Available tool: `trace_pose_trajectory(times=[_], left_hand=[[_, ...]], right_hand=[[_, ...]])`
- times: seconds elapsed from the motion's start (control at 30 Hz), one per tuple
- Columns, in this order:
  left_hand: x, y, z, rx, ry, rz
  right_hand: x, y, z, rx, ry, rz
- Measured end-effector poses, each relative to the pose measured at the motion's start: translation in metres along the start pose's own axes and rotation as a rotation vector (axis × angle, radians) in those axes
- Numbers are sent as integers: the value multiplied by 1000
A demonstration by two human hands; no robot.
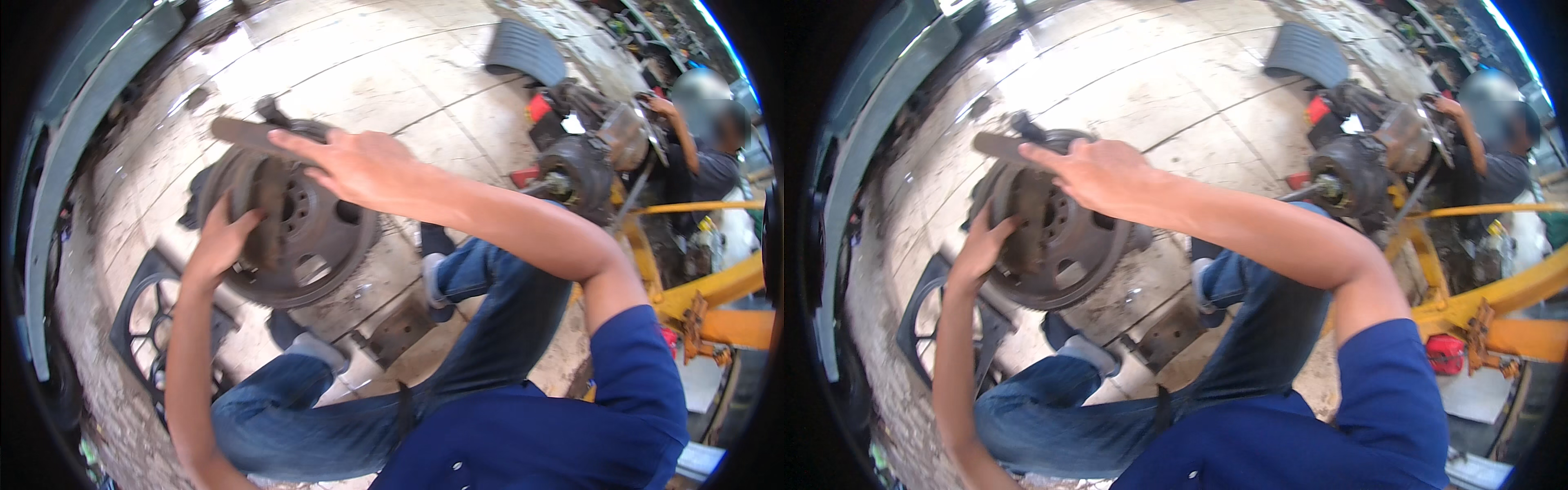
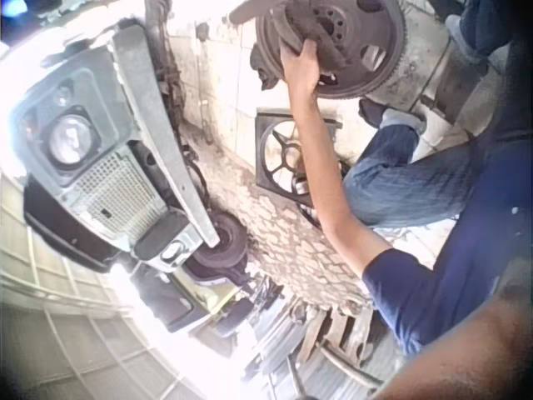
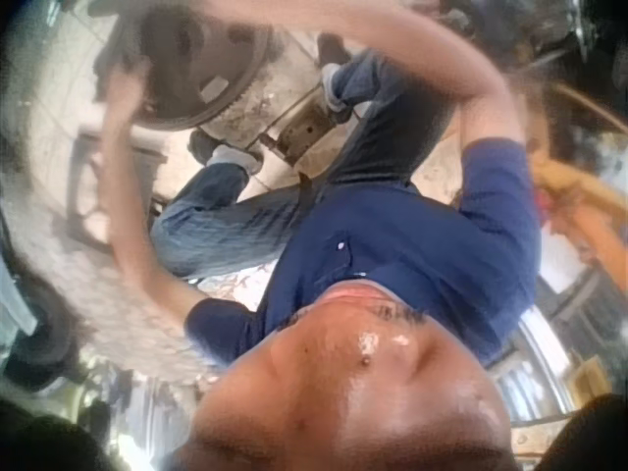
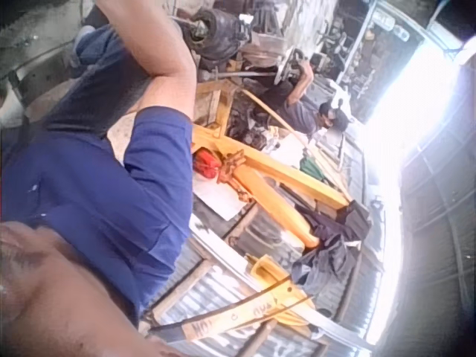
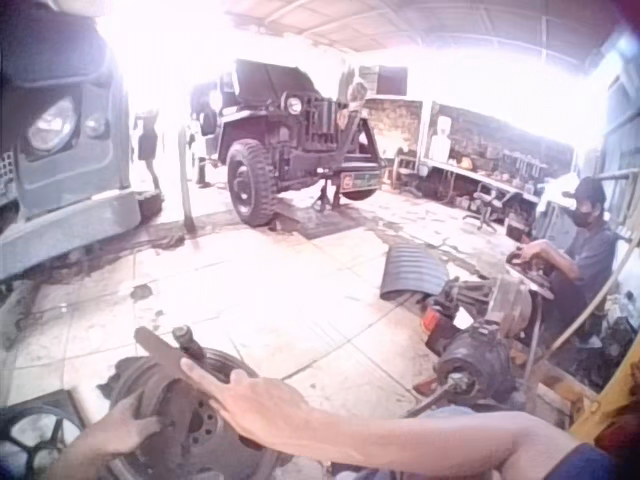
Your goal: The person sits on the floor and uses a metal file to scrape and smooth the surface of a circular metal car part. They then switch to a piece of sandpaper to further smooth the surface, focusing on the edges and flat areas.
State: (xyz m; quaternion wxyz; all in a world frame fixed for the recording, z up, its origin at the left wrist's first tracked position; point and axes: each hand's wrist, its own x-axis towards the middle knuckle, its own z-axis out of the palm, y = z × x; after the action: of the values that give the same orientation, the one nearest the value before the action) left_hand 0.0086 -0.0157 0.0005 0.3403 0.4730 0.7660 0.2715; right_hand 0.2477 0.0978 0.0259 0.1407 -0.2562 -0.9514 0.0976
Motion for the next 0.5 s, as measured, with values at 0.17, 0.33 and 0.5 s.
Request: trace_pose_trajectory(times=[0.17, 0.33, 0.5], left_hand=[[4, 5, 8, -176, -111, 71], [-4, 23, 8, -153, -124, 3], [-2, 14, 8, -193, -82, 4]], right_hand=[[-4, -5, -5, 20, -108, 18], [0, -8, -6, -31, -128, 97], [-5, -11, -2, -42, -116, 6]])
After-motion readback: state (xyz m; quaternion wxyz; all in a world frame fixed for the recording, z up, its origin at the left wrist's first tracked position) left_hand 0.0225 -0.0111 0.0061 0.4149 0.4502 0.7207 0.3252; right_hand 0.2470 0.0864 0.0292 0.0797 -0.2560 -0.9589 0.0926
